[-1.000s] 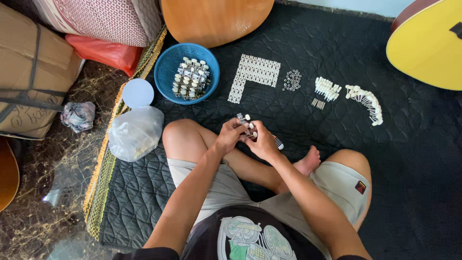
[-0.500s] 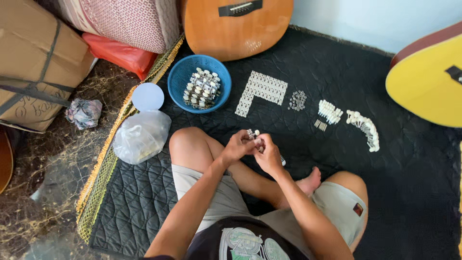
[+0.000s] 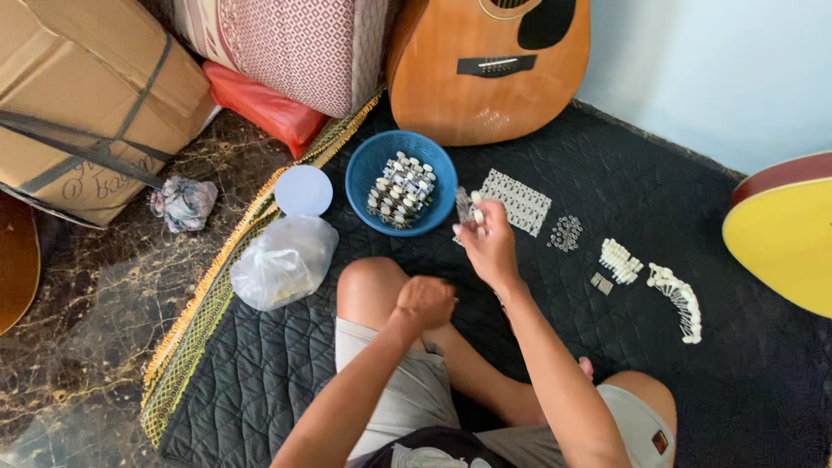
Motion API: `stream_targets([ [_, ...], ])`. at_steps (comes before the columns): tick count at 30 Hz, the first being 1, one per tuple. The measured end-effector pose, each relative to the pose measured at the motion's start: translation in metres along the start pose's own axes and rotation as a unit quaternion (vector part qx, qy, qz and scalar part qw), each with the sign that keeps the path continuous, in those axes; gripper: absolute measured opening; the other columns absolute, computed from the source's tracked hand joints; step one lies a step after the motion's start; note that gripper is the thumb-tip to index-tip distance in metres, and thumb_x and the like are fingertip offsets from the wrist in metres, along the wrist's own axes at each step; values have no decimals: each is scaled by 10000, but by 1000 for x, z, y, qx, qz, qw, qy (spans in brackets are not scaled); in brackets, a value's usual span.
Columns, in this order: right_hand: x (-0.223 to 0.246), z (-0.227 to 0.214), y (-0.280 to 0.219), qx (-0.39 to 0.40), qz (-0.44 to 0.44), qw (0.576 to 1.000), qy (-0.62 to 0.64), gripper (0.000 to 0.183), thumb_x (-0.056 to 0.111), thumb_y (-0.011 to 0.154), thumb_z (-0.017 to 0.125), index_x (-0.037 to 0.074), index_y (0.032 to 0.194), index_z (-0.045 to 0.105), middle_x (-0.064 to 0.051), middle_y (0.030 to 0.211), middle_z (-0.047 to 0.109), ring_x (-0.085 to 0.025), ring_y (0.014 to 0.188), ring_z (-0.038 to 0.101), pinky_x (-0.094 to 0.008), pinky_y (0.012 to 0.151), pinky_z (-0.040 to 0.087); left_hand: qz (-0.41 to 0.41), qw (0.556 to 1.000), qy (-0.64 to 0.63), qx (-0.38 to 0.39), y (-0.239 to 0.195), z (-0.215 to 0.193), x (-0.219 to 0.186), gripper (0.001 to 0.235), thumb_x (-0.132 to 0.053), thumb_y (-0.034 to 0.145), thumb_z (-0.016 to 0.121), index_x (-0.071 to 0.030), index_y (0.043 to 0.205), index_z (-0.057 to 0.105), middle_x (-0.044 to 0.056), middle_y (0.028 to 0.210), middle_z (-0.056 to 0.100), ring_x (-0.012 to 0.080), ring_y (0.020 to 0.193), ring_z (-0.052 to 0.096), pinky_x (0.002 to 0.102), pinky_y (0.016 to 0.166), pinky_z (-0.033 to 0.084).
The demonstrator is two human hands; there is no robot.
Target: The person sits on a mat and assembles small mechanical parts using a screwdriver. They repeatedly pick up white plastic pieces and metal components, insert them into a metal frame, and tighten them with a screwdriver. The person places completed assemblies into a blue basket and continues the process with additional parts.
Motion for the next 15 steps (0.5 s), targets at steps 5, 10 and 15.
stream_targets([
  [5, 39, 42, 72, 103, 2, 986, -129, 429, 101, 926, 675, 125, 1314, 495, -272, 1186, 669, -526, 1054, 663, -636, 863, 535, -44, 992, -68, 94, 19, 10, 6, 227, -316, 819, 515, -190, 738, 686, 38, 675, 703, 274, 629, 714, 410, 561, 540],
  [10, 11, 82, 124, 199, -54, 953, -222, 405, 42, 982, 576, 143, 1362, 477, -236, 1209, 641, -498, 1081, 659, -622, 878, 537, -76, 986, -81, 126, 24, -2, 8, 240, -322, 831, 520, -194, 785, 718, 11, 743, 720, 252, 682, 729, 409, 622, 568],
  [15, -39, 114, 144, 252, -51, 933, -252, 417, 97, 968, 640, 157, 1353, 492, -184, 1128, 660, -430, 1107, 652, -584, 938, 503, -78, 987, -80, 114, 25, -5, 14, 202, -313, 808, 542, -211, 767, 711, 19, 728, 717, 258, 670, 725, 419, 599, 567],
])
Point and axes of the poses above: each hand's wrist, its own y-axis towards the middle knuckle, its own z-axis out of the palm, x = y × z, the point moved 1 cm from there along y, towards the middle knuckle
